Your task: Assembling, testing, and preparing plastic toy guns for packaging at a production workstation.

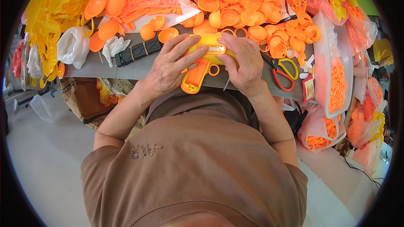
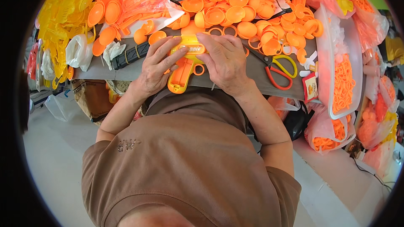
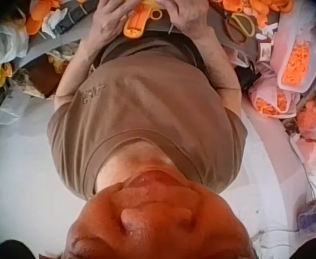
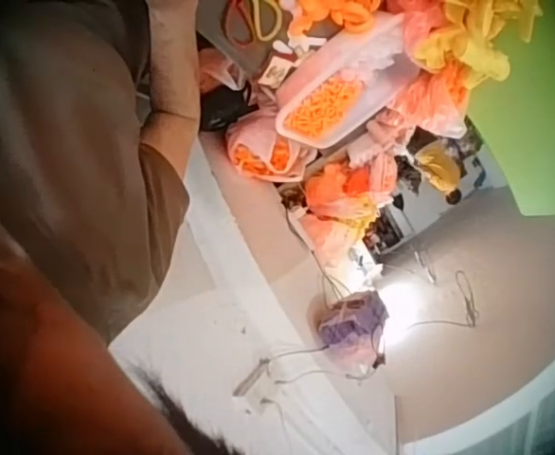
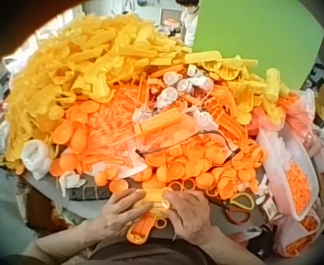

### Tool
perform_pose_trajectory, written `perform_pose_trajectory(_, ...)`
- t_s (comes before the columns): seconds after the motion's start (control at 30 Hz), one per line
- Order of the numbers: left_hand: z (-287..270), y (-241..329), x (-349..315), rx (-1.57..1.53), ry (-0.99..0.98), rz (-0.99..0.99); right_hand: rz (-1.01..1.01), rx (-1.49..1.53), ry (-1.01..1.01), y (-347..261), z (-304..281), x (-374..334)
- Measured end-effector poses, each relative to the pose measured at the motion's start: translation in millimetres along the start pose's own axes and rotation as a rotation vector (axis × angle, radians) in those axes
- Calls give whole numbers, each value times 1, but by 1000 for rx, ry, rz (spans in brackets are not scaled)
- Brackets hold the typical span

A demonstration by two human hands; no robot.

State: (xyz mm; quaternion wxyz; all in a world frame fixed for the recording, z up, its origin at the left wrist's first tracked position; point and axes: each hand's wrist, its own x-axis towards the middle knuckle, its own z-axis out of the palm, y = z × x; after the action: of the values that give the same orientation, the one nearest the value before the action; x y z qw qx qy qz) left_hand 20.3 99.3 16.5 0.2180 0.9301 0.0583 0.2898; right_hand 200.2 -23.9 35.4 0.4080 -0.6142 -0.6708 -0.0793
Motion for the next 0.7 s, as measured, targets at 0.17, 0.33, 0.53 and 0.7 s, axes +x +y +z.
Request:
perform_pose_trajectory(0.17,4,-2,-1,26,14,16,-56,-15,8,6,1,-9)
perform_pose_trajectory(0.33,4,-1,-1,34,28,28,-87,-60,32,8,1,-15)
perform_pose_trajectory(0.53,7,-2,-2,26,34,22,-55,-66,-48,7,-4,-11)
perform_pose_trajectory(0.7,7,-1,-2,14,32,16,-52,-210,-218,0,-10,-15)
